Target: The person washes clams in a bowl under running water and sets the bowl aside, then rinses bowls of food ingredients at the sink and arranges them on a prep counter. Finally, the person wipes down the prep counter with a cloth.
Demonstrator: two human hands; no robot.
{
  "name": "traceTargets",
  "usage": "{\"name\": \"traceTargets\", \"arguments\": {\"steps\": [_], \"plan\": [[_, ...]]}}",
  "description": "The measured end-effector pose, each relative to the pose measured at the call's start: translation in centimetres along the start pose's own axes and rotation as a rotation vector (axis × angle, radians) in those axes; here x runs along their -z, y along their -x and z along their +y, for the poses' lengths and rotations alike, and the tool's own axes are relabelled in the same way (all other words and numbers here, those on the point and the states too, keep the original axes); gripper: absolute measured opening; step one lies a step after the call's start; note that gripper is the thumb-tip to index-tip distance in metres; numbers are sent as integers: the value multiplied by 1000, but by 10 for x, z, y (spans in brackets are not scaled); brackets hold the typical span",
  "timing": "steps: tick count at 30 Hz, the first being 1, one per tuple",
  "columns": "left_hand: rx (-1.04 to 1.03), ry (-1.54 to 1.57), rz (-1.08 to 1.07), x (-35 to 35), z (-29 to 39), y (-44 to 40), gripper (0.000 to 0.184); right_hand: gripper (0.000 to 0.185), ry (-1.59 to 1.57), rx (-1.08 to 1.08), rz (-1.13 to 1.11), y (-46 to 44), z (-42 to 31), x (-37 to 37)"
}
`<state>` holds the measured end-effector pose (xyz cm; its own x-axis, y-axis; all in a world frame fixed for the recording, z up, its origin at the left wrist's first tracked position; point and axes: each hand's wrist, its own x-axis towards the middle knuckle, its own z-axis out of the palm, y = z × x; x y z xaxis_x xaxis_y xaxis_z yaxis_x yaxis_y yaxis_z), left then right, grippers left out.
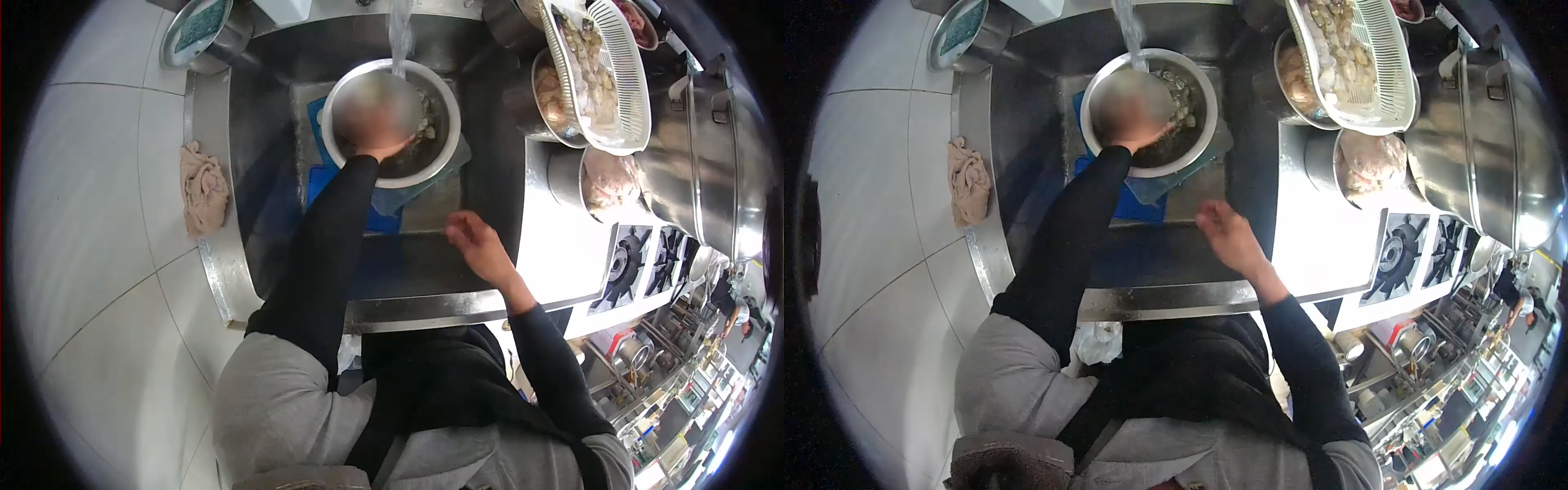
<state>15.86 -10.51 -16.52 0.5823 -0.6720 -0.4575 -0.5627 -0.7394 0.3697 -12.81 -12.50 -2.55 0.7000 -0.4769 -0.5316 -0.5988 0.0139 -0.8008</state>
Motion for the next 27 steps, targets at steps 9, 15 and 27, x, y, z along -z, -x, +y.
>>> {"name": "traceTargets", "arguments": {"steps": [9, 15, 27], "plan": [[-345, -566, 74, -5, -38, -25, 35, 23, 61, 63, 188, 119, -10, 57], [-431, -125, 485, 53, -75, 49, 34, 14, -129, 2, 560, 206, 44, 93], [-182, 423, -40, -5, -15, 251, 34, 14, -349, 98, 799, 276, 179, 138]]}}
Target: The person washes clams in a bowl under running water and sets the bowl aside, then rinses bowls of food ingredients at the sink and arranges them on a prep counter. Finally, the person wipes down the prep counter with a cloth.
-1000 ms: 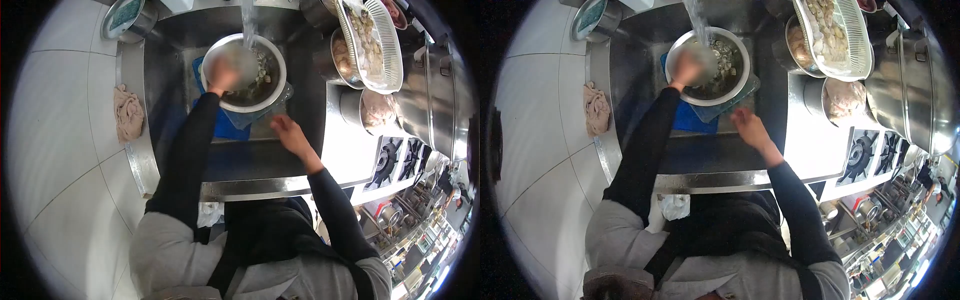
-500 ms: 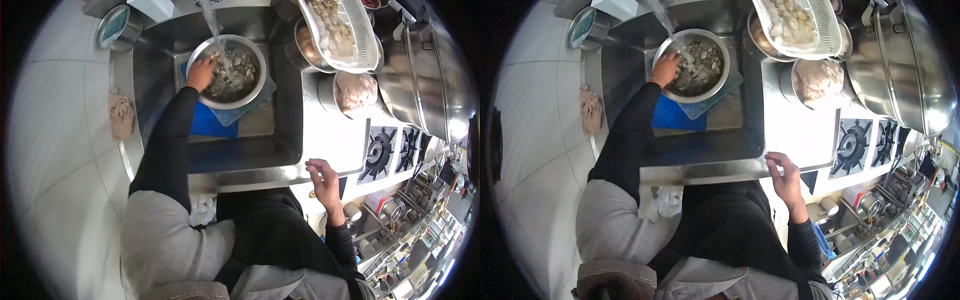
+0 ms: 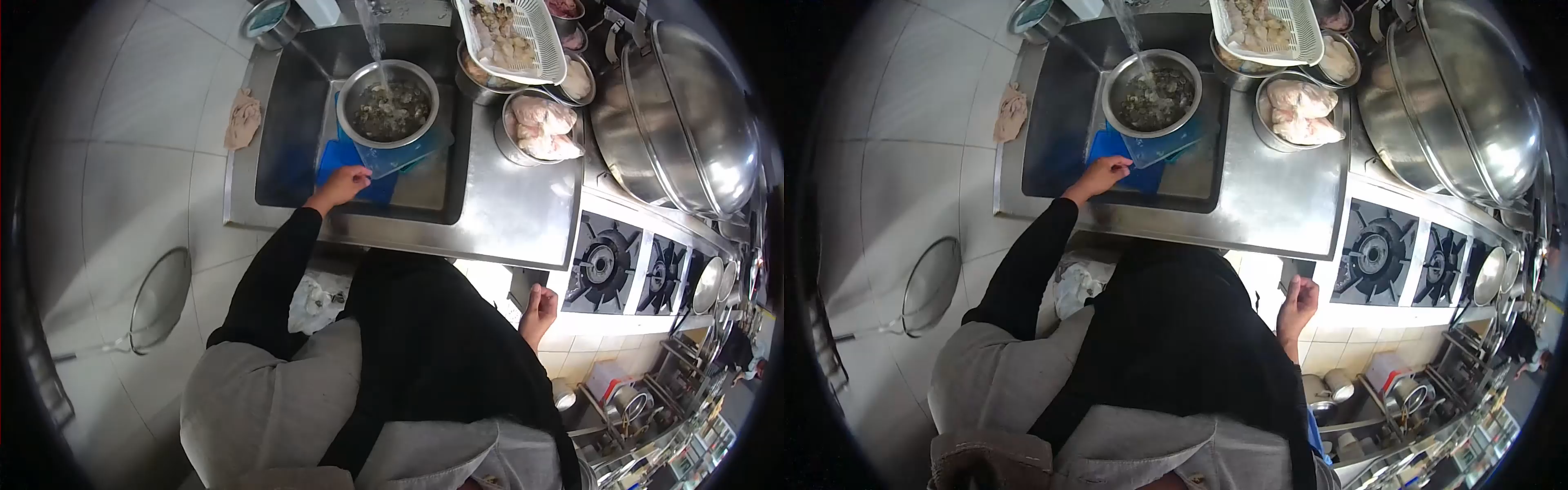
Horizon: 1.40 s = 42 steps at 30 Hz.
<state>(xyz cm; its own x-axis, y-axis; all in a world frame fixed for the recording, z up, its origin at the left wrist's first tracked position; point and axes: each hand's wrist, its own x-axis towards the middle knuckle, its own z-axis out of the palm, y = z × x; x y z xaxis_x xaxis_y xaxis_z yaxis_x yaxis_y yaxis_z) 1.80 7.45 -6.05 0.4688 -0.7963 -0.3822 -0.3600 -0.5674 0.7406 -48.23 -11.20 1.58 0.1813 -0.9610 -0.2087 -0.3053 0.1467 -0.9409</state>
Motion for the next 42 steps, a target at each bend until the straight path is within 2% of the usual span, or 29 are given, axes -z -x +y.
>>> {"name": "traceTargets", "arguments": {"steps": [2, 6, 11, 12, 15, 17, 19, 20, 22, 23, 24, 25, 26, 27, 28, 29, 30, 31, 33, 35, 38, 39, 40, 41, 42], "plan": [[50, -22, -35, -14, 16, 1, 36, 15, -32, 32, -48, -14, -10, 1], [-32, -152, 8, -33, 17, -24, 42, 17, 12, 179, -34, -33, -27, 6], [-108, -370, 80, -47, 26, -78, 55, 13, 6, 148, -69, -24, -47, 12], [18, -469, 9, -38, 50, -82, 64, 13, 34, 153, -66, -21, -49, 11], [-24, -824, 236, -40, 21, -116, 71, 15, 82, 85, -65, -11, -66, -4], [-16, -673, 32, -28, 27, -124, 59, 17, 115, 31, -80, -1, -78, -18], [-4, -521, -191, -16, 37, -128, 50, 19, 187, 96, -115, 2, -99, -47], [-64, -399, -187, -9, 34, -130, 42, 18, 186, 85, -171, -2, -99, -64], [-221, -251, 57, 9, 13, -130, 38, 18, 190, 80, -330, -4, -113, -102], [-358, -179, 330, 13, -21, -145, 34, 18, 188, 112, -420, -12, -128, -130], [-345, -175, 521, 26, -33, -150, 37, 19, 172, -14, -499, -19, -133, -156], [-259, -363, 656, 43, -42, -159, 42, 22, 125, -49, -617, -31, -119, -186], [-38, -475, 642, 64, -41, -167, 46, 31, 199, -24, -694, -43, -106, -215], [21, -523, 725, 71, -74, -185, 51, 34, 178, -41, -747, -53, -101, -245], [20, -502, 661, 79, -102, -200, 54, 35, 67, -169, -780, -66, -80, -278], [18, -486, 603, 88, -124, -216, 57, 37, 38, -280, -710, -79, -58, -310], [53, -314, 475, 98, -142, -229, 57, 39, 3, -384, -640, -95, -36, -340], [86, -148, 342, 101, -149, -238, 57, 42, 23, -486, -681, -121, -4, -368], [86, -74, 350, 105, -130, -238, 52, 44, -117, -640, -649, -149, 7, -399], [78, -20, 314, 104, -113, -257, 48, 41, -434, -726, -524, -155, -19, -414], [83, 100, 234, 117, -129, -261, 48, 56, -124, -365, -653, -192, 36, -435], [70, 183, 206, 120, -149, -273, 50, 46, 126, -264, -427, -192, 28, -447], [-52, 46, 310, 122, -171, -281, 47, 41, 97, -461, -469, -202, 30, -453], [-48, 292, 196, 145, -103, -249, 40, 33, -7, -418, -463, -193, 5, -444], [-3, 196, 229, 155, -101, -245, 30, 33, -336, -356, -505, -178, -31, -435]]}}
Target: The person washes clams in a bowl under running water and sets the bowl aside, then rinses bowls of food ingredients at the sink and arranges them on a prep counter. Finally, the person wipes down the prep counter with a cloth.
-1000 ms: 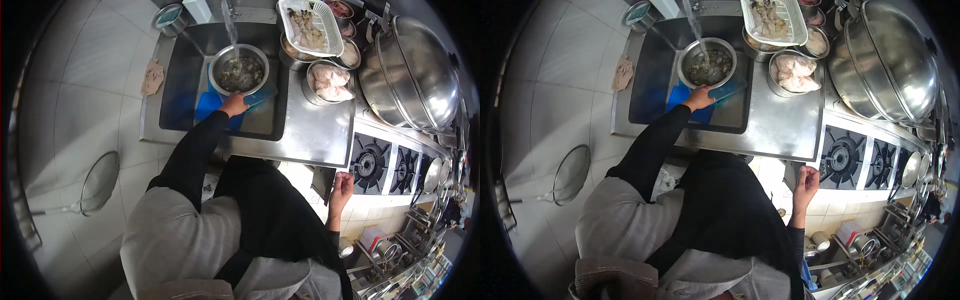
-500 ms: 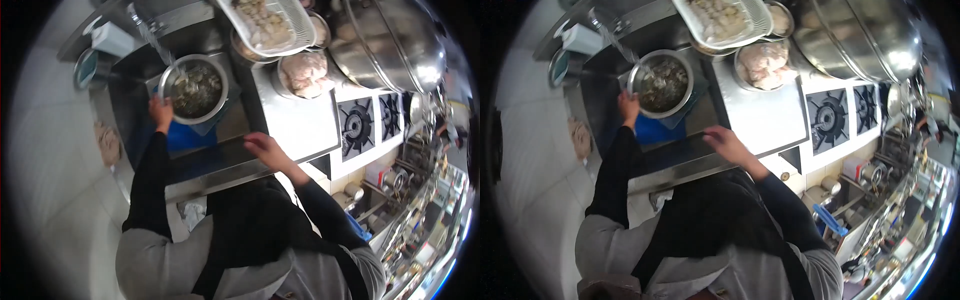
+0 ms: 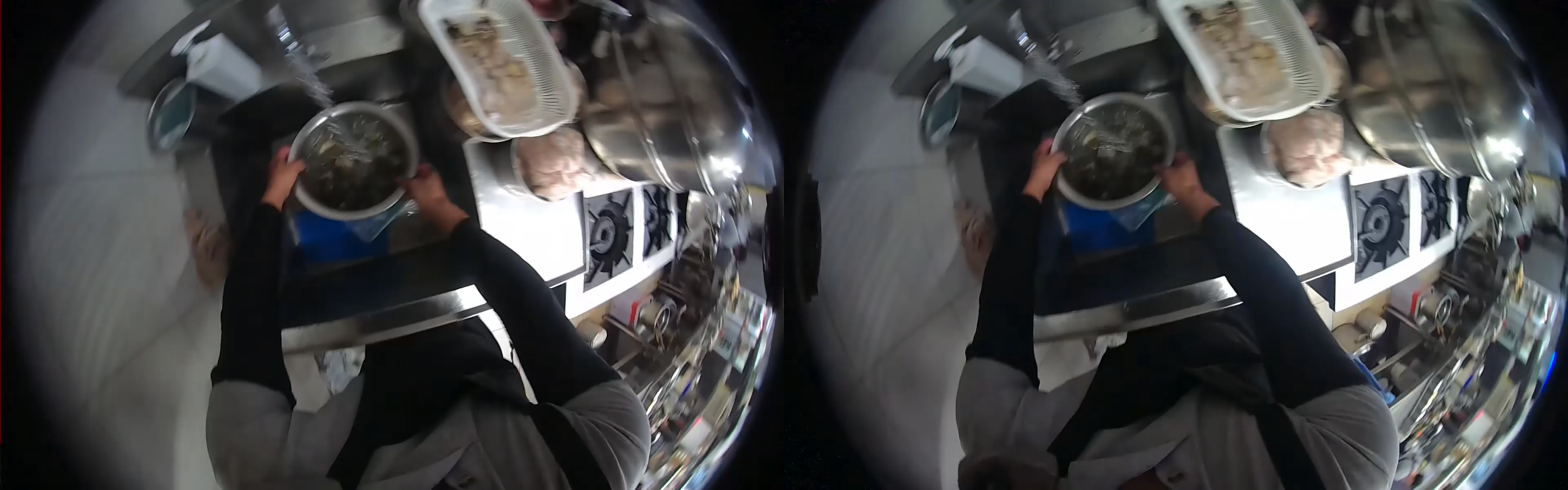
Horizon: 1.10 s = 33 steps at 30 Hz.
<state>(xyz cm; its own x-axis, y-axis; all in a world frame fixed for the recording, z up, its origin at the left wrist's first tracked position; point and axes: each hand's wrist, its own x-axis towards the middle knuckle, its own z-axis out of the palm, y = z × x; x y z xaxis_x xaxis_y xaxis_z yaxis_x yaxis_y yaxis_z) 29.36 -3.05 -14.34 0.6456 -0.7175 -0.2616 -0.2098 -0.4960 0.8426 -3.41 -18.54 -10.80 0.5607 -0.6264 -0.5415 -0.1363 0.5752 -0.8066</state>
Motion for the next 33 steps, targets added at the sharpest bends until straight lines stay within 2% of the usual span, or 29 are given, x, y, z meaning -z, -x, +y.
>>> {"name": "traceTargets", "arguments": {"steps": [1, 2, 5, 6, 7, 8, 9, 10, 13, 14, 16, 19, 23, 29, 30, 33], "plan": [[55, 90, -11, 11, 4, 19, 29, 29, 26, 21, 33, 1, 1, -4], [87, 180, -30, 19, 16, 26, 28, 22, -127, 22, 44, 25, -21, -16], [66, 365, -8, 44, 75, 58, 25, 21, 13, 106, 2, 59, -37, -17], [78, 487, 21, 51, 68, 66, 26, 20, 160, 158, -35, 80, -55, -18], [142, 431, 136, 56, 106, 88, 29, 20, 315, 200, -22, 107, -79, -21], [90, 384, 116, 63, 125, 105, 28, 25, 609, 247, 47, 131, -102, -21], [8, 347, 95, 69, 140, 113, 30, 27, 438, 215, -9, 146, -111, -19], [-121, 246, 62, 74, 159, 132, 32, 25, 407, 261, -56, 156, -116, -13], [-760, -450, 104, 97, 210, 199, 41, 20, 72, 249, -225, 197, -153, -10], [-636, -67, 256, 77, 240, 230, 39, 22, 112, 179, -215, 213, -170, -4], [-566, 130, 276, 48, 280, 268, 38, 24, 39, 193, -200, 231, -172, 5], [-587, 195, 129, -2, 330, 292, 38, 25, 38, 271, -259, 290, -197, 39], [-607, 243, -64, -70, 380, 319, 37, 31, 62, 420, -213, 349, -204, 94], [-528, 308, -250, -159, 449, 365, 36, 40, 101, 781, -3, 418, -206, 212], [-498, 319, -275, -168, 459, 368, 35, 41, 225, 735, 84, 437, -211, 237], [-410, 338, -357, -194, 483, 374, 35, 39, 175, 725, 214, 471, -207, 302]]}}
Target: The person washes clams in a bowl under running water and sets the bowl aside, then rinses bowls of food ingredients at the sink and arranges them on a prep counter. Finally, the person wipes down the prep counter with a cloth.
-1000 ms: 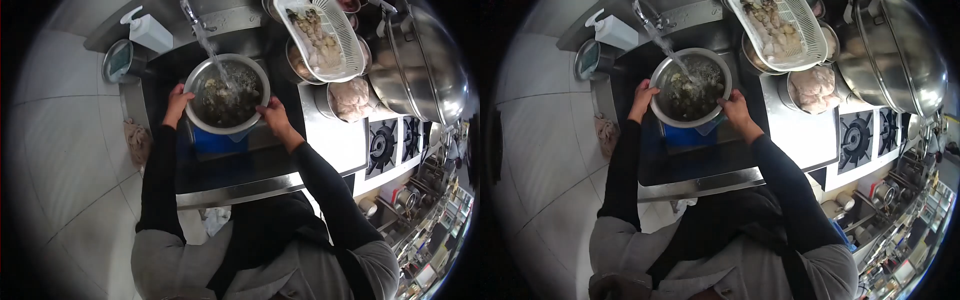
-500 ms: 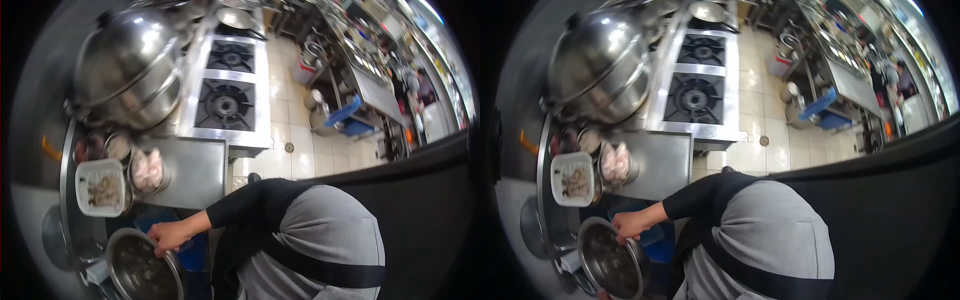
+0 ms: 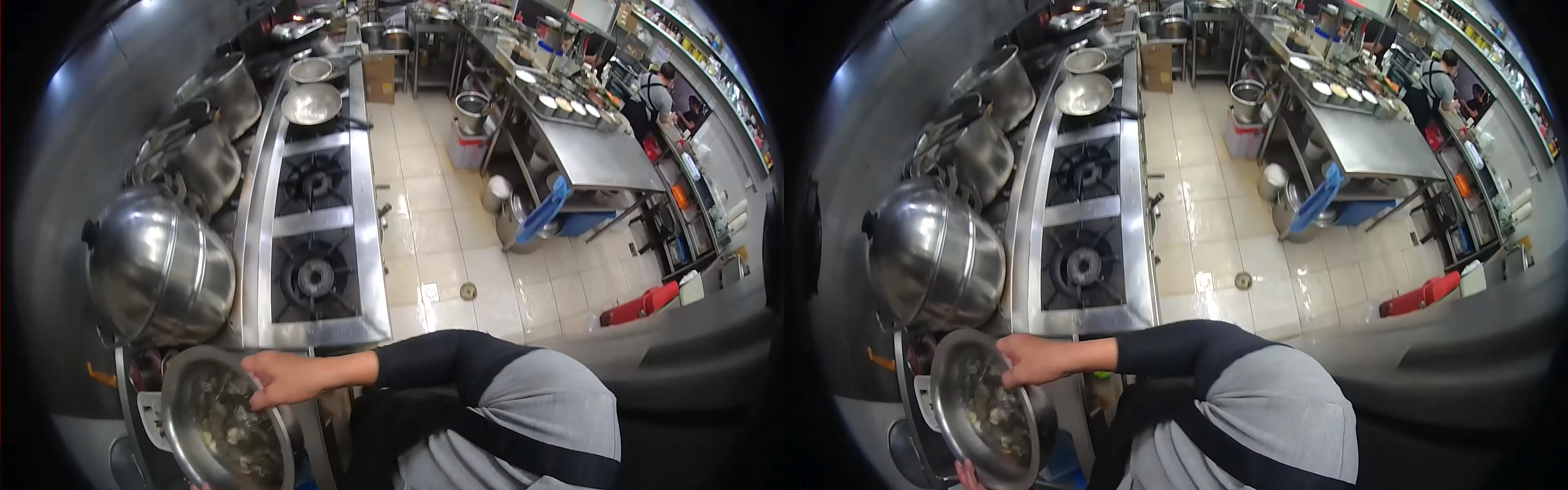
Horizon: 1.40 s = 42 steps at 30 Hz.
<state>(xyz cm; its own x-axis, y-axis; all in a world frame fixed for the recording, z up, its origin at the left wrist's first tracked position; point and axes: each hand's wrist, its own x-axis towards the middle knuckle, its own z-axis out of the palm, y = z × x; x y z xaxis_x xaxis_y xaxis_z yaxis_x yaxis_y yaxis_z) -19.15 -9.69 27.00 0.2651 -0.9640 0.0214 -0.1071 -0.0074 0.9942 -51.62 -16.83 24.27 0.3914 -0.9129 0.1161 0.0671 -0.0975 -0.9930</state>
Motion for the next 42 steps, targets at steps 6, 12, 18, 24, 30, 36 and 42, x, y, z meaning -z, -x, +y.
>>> {"name": "traceTargets", "arguments": {"steps": [6, 12, 18, 24, 30, 36, 42], "plan": [[99, 168, -307, -80, -60, -67, 33, 33, -3, -213, 349, 51, 7, 126], [144, 238, -765, -267, -55, -110, 28, 17, 11, -376, 790, 126, 26, 216], [223, 223, -1045, -452, -91, -102, 15, 14, -12, -292, 1151, 217, 82, 321], [414, 109, -1169, -633, -150, -67, 18, 18, 1, -375, 1252, 321, 132, 438], [511, -3, -1203, -772, -159, -47, 17, 26, 165, -500, 1289, 361, 126, 535], [458, 45, -1232, -880, -163, -70, 15, 23, 121, -456, 1264, 370, 139, 640], [401, -109, -1329, -1013, -171, -111, 46, 20, 53, -426, 1280, 355, 195, 732]]}}
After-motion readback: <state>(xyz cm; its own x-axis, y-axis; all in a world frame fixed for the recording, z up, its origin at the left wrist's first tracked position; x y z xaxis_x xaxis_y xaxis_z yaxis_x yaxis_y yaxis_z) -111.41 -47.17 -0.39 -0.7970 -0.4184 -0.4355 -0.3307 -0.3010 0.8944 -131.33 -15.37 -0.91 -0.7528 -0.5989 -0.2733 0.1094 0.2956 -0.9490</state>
